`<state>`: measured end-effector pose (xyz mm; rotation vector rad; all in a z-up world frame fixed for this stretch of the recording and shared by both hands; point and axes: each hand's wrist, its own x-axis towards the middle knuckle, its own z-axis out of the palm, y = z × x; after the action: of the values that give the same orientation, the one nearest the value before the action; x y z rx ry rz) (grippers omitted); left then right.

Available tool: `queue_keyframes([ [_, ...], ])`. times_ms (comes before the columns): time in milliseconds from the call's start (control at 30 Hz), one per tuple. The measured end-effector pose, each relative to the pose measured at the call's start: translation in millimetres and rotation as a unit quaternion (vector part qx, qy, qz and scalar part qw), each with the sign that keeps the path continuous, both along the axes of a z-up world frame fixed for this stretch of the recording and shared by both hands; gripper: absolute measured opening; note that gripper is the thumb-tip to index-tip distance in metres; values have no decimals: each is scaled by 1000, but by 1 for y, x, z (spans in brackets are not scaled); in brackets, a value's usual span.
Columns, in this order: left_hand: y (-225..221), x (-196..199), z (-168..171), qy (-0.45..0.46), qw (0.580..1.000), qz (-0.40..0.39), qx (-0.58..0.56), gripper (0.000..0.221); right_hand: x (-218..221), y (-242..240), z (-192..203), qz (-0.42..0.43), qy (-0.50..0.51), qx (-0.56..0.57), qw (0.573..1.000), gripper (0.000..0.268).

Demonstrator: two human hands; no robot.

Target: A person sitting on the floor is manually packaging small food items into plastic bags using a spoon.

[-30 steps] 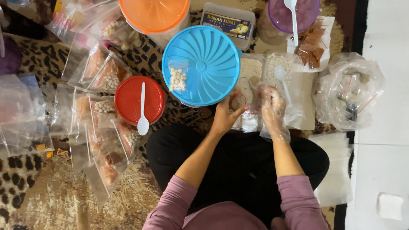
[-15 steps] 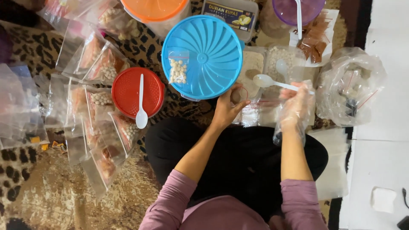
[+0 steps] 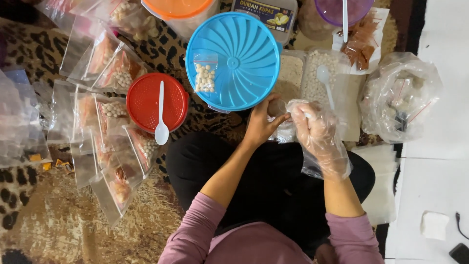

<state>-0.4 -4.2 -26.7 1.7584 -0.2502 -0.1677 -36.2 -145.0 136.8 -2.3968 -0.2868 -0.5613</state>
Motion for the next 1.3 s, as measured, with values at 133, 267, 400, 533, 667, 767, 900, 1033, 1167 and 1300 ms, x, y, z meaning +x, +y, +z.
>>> queue_keyframes([
  [133, 1, -1, -2, 6, 1000, 8, -13, 64, 4, 0, -23, -27, -1, 36, 999, 10],
  [267, 3, 0, 1, 16, 1000, -1, -1, 64, -5, -40, -68, -207, 123, 371, 897, 25],
  [400, 1, 1, 2, 32, 999, -1, -14, 62, 3, -43, -117, -344, 91, 585, 729, 17],
  [533, -2, -1, -4, 75, 994, -6, -76, 61, 8, -20, -130, -345, 219, 556, 724, 24],
  [667, 1, 1, -4, 125, 975, -31, -181, 53, -1, -22, -117, -261, 298, 415, 819, 53],
  [767, -1, 0, -8, 142, 974, -29, -174, 54, -17, -36, -106, -296, 388, 235, 840, 58],
  [900, -3, 4, -9, 133, 981, -8, -140, 48, -36, -46, -91, -326, 405, 129, 844, 55],
  [1033, -2, -1, -19, 124, 980, -3, -157, 22, -47, -31, -100, -321, 267, 125, 900, 39],
  [1167, -1, 0, -16, 111, 985, -1, -134, 18, -38, -15, -109, -350, 362, 186, 844, 34],
  [1300, -4, -4, -39, 84, 994, -12, -62, 17, -19, 12, -89, -195, 295, 256, 900, 18],
])
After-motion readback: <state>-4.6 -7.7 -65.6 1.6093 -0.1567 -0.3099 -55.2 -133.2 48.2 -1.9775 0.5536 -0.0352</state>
